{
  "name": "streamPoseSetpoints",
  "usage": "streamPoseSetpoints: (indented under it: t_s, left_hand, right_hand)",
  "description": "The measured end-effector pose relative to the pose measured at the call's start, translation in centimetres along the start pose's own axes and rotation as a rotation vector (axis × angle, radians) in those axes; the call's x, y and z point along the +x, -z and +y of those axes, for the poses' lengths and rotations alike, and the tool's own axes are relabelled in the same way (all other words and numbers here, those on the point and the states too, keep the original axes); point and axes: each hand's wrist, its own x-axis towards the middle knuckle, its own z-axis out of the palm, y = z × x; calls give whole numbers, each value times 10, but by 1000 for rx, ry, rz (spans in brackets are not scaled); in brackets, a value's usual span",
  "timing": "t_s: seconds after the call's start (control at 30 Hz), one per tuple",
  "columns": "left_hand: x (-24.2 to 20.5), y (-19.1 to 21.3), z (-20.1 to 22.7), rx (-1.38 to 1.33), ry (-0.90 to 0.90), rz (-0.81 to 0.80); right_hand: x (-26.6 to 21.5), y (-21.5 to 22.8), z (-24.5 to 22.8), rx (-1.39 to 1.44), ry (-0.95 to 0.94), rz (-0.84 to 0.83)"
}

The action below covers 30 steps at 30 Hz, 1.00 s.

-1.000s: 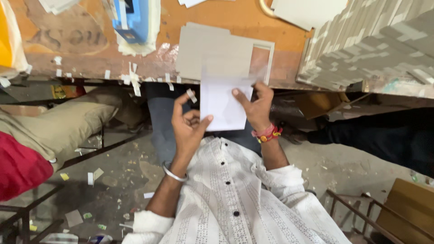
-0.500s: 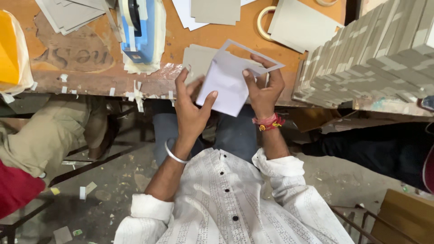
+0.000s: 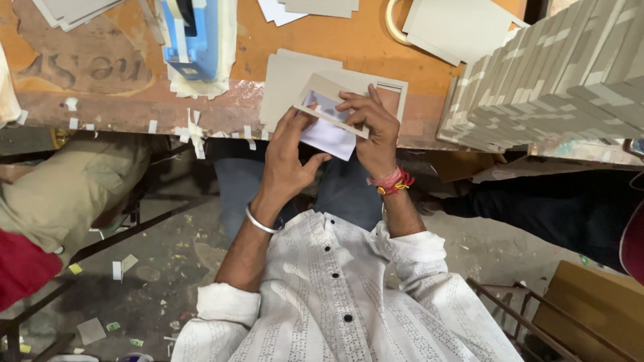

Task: The person assembles small paper frames by applying adhesive strips to the edges of rectangular paper pieces and pressing them into place. They handle the paper pieces one at a time, aligning and securing the edges to form a frame structure.

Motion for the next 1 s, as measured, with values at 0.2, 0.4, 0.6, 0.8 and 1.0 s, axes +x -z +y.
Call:
streamPoseSetpoints:
  t_s: [0.2,0.4,0.6,0.8,1.0]
  left_hand:
    - [2,-10,-4,39,145,110]
    - [3,-28,-19,73,153,378]
    - [10,-6,-29,-113,107,253]
    - [35,15,-67,22,93,302]
    - [60,23,-100,362,21,441]
  right_hand:
    - [1,-8,-15,-104,39,-49]
    - [0,0,-9,-312,107,-54]
    - [14,18,5,-212,144,-193]
    - [23,21,20,-416,160,-228]
    - [26,17,28,-459,164,-204]
